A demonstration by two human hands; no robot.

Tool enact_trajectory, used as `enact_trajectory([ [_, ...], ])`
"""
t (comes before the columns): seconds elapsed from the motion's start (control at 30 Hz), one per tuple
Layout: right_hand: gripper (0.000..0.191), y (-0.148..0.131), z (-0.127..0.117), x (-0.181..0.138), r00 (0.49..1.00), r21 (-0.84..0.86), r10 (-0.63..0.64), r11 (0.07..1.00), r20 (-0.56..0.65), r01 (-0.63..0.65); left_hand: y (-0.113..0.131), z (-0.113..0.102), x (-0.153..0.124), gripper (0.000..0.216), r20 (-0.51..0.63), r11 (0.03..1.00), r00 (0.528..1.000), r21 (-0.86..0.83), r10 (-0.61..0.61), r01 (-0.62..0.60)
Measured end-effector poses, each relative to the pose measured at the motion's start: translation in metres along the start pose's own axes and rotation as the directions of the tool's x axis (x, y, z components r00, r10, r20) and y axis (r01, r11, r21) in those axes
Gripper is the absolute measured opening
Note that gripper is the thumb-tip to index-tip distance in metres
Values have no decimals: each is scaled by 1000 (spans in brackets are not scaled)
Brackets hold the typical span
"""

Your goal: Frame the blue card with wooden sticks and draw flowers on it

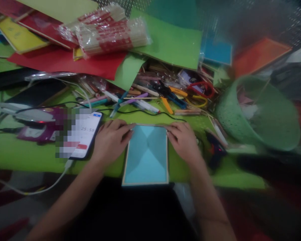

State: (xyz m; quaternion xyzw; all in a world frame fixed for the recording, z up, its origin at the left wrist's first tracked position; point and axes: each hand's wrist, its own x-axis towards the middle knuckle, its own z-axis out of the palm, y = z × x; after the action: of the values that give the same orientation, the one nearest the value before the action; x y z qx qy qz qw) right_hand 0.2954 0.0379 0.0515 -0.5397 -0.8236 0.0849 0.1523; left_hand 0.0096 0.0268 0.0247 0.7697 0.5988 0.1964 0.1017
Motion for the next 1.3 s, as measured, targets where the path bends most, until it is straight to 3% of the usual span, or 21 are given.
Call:
enact_trajectory([
  [0.43, 37, 0, 5, 2, 998, 21, -55, 998, -28, 56, -2, 1, 1, 32, -71, 998, 997, -69, -7, 2],
  [0.8, 38, -7, 12, 1, 996, -6, -50, 999, 79, 51, 2, 2, 1, 31, -31, 999, 999, 24, 36, -36],
  [1.1, 38, 1, 4, 1, 997, -3, -35, 999, -67, 35, -2, 5, 1, 29, -73, 1000, 997, -2, 19, -19],
  [1.3, 17, 4, -2, 0, 993, 21, 77, 997, -86, -75, -1, 4, 2, 30, -51, 1000, 998, 9, 23, -23],
])
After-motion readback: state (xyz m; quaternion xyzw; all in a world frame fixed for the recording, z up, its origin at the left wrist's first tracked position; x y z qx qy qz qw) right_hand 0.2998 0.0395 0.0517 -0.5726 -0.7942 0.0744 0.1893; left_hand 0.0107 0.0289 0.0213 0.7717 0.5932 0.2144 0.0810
